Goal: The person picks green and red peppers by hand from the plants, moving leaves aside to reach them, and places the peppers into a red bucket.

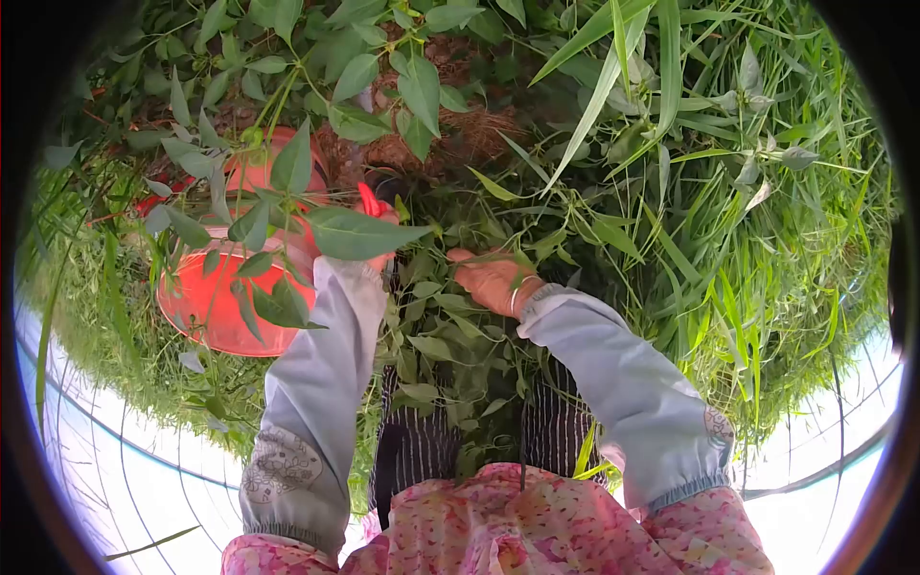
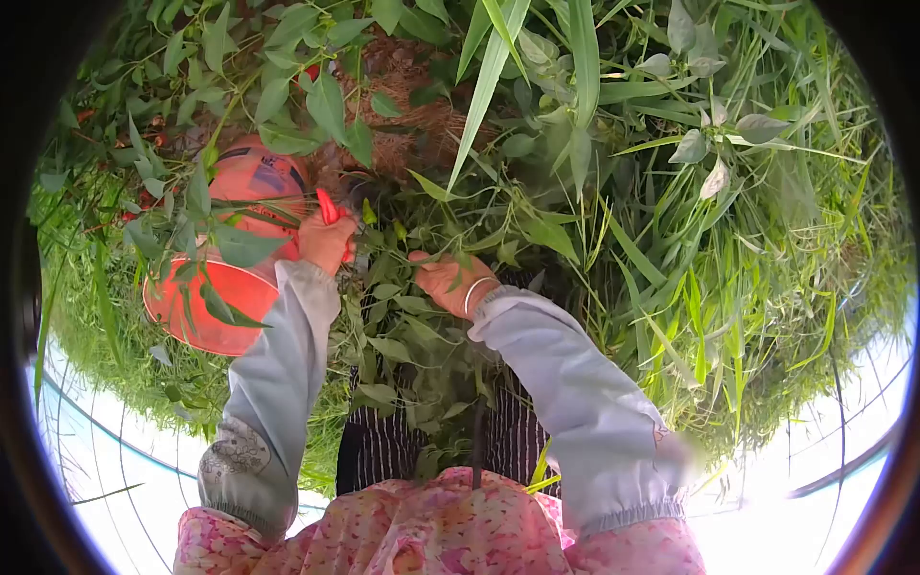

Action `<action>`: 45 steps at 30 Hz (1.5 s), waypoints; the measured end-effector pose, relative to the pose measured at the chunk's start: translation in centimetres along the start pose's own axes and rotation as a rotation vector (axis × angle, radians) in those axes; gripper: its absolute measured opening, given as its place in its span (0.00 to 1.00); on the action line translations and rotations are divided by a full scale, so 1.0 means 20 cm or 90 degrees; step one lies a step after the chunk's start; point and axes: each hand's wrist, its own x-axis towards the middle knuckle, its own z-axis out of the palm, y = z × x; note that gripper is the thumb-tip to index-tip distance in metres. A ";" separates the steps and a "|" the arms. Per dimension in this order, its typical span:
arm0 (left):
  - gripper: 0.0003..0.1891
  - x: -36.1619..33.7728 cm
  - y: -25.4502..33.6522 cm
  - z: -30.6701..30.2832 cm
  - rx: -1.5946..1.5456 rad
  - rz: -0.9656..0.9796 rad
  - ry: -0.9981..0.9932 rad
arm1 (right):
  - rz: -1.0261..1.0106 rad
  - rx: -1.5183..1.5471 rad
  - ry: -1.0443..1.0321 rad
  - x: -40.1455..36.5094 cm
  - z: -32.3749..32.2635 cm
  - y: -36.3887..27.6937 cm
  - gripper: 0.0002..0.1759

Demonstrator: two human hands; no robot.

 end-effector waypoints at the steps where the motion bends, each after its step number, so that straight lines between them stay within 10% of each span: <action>1: 0.04 0.11 0.01 0.05 0.134 -0.032 0.020 | -0.003 -0.009 0.005 0.00 -0.02 0.01 0.23; 5: 0.14 0.52 -0.36 0.12 0.634 0.135 0.134 | -0.007 -0.070 0.027 -0.05 -0.08 -0.04 0.17; 6: 0.13 0.56 -0.33 0.11 0.385 -0.126 -0.009 | 0.001 -0.117 0.049 -0.03 -0.06 -0.03 0.14; 8: 0.13 0.49 -0.29 0.11 0.370 -0.160 -0.040 | -0.017 -0.036 0.085 -0.04 -0.05 -0.04 0.11; 15: 0.07 0.02 -0.05 -0.01 -0.265 -0.009 -0.090 | -0.043 -0.077 0.096 -0.07 -0.19 -0.12 0.10; 21: 0.08 -0.59 0.14 -0.17 -0.276 -0.046 -0.263 | -0.078 -0.034 0.087 -0.04 -0.19 -0.08 0.14; 35: 0.28 -0.63 0.01 -0.88 0.718 0.369 0.276 | 0.017 -0.058 0.121 -0.01 -0.38 -0.30 0.12; 39: 0.24 -0.71 0.16 -0.40 0.349 0.303 0.022 | 0.067 -0.013 0.186 -0.06 -0.48 -0.38 0.11; 40: 0.25 -0.70 0.22 -0.25 0.479 0.469 0.034 | 0.045 0.012 0.207 -0.06 -0.52 -0.39 0.15; 45: 0.40 -0.70 0.12 0.08 0.388 0.255 -0.247 | 0.107 0.383 0.571 0.01 -0.66 -0.42 0.16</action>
